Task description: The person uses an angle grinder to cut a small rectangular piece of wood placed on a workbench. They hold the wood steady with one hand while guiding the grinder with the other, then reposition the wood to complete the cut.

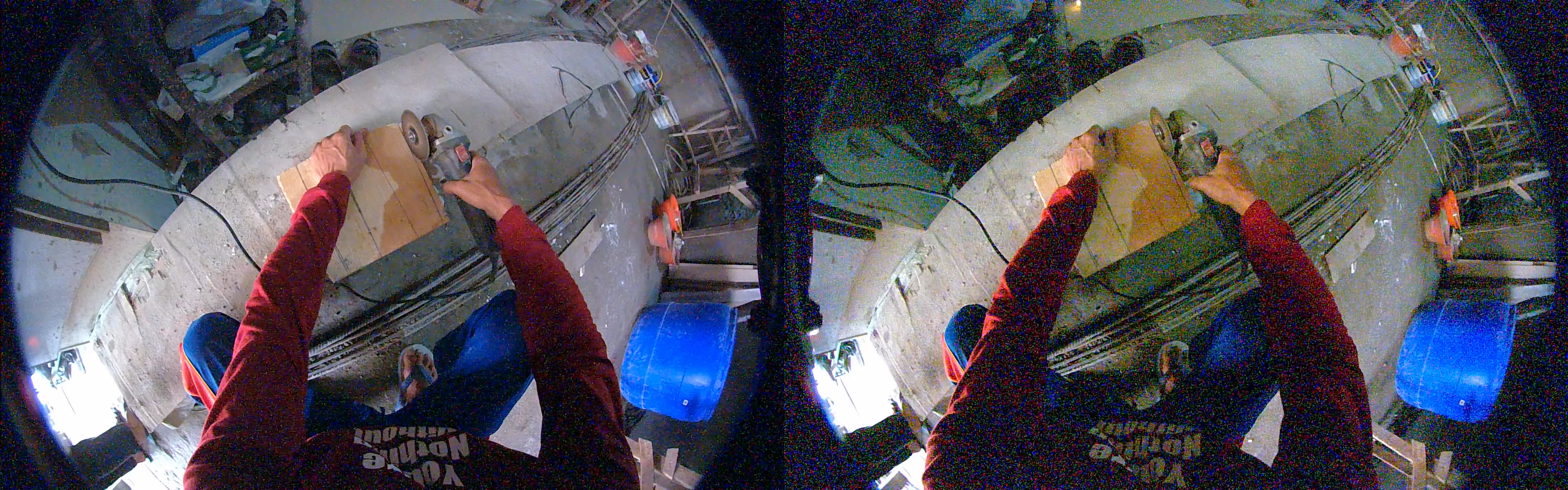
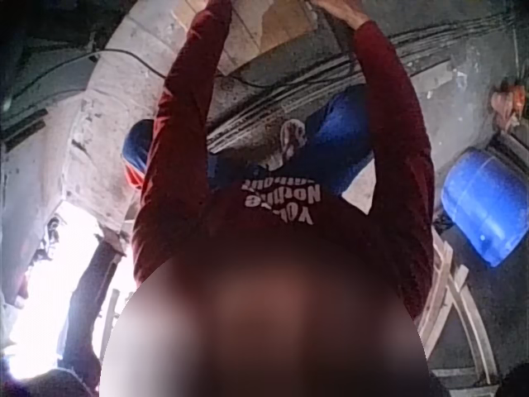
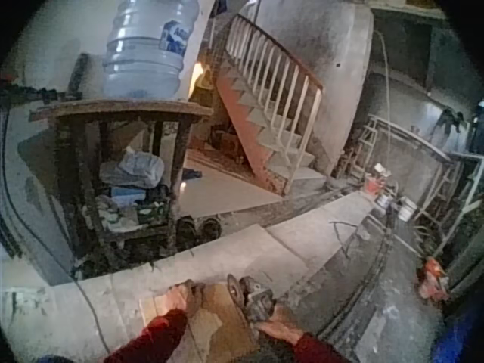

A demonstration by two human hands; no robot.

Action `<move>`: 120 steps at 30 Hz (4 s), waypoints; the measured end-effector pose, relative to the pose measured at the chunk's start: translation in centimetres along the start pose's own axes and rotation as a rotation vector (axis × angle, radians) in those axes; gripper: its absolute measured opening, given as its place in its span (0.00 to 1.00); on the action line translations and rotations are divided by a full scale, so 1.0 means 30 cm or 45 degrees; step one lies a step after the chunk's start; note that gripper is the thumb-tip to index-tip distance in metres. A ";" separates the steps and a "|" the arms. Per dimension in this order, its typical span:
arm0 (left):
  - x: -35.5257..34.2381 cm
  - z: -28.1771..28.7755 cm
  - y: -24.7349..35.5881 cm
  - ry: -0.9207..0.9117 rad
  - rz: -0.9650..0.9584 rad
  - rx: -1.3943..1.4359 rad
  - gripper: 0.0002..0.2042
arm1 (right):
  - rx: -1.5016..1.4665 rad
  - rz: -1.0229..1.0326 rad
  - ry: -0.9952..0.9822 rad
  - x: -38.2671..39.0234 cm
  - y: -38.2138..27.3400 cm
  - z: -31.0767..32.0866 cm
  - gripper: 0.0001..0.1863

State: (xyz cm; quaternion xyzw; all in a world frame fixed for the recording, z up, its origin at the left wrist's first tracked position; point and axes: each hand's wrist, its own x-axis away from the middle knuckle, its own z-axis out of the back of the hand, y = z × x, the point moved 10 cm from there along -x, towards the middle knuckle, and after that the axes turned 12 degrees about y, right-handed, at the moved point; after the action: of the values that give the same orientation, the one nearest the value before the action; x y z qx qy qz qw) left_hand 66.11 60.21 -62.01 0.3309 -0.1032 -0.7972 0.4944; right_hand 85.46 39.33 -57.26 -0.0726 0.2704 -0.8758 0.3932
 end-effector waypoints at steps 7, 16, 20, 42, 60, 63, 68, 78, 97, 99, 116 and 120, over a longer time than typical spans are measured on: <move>0.001 0.019 0.009 -0.021 0.015 0.001 0.20 | -0.006 0.004 -0.060 0.004 0.008 -0.010 0.29; 0.000 0.015 0.008 -0.057 0.027 -0.015 0.19 | 0.027 0.019 -0.033 0.002 0.027 -0.020 0.28; 0.002 0.012 0.005 -0.074 0.040 -0.019 0.19 | -0.039 0.058 0.043 0.002 0.023 -0.008 0.27; 0.002 0.005 0.003 -0.029 0.017 -0.002 0.20 | 0.043 -0.005 -0.110 -0.023 0.027 -0.046 0.41; 0.004 -0.007 -0.009 -0.053 0.046 -0.014 0.18 | -0.009 -0.020 -0.044 -0.061 0.008 -0.049 0.38; 0.009 0.004 -0.001 -0.024 0.030 0.020 0.18 | 0.001 0.002 -0.044 -0.058 0.004 -0.048 0.37; 0.007 0.031 0.019 0.035 -0.026 0.007 0.20 | -0.110 0.065 -0.009 -0.017 -0.028 -0.007 0.28; 0.002 0.011 0.004 -0.036 0.038 -0.010 0.21 | 0.016 -0.041 -0.154 0.018 -0.014 -0.007 0.21; 0.003 -0.013 -0.012 -0.027 0.049 0.009 0.20 | -0.029 -0.043 -0.023 0.025 0.040 -0.009 0.25; 0.000 -0.012 -0.007 -0.010 0.029 -0.007 0.20 | -0.040 -0.053 -0.043 0.029 0.035 -0.009 0.25; -0.004 0.022 0.012 -0.019 0.012 -0.001 0.20 | -0.074 -0.041 -0.103 0.052 0.059 -0.017 0.21; 0.002 0.011 0.001 -0.066 0.052 0.005 0.20 | -0.100 -0.007 -0.040 0.055 0.047 -0.002 0.21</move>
State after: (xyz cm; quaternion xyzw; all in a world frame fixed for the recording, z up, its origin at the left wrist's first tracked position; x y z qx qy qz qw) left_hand 65.91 60.08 -61.78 0.3090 -0.1242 -0.7951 0.5069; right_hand 85.23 37.39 -58.19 -0.1025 0.2981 -0.8644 0.3918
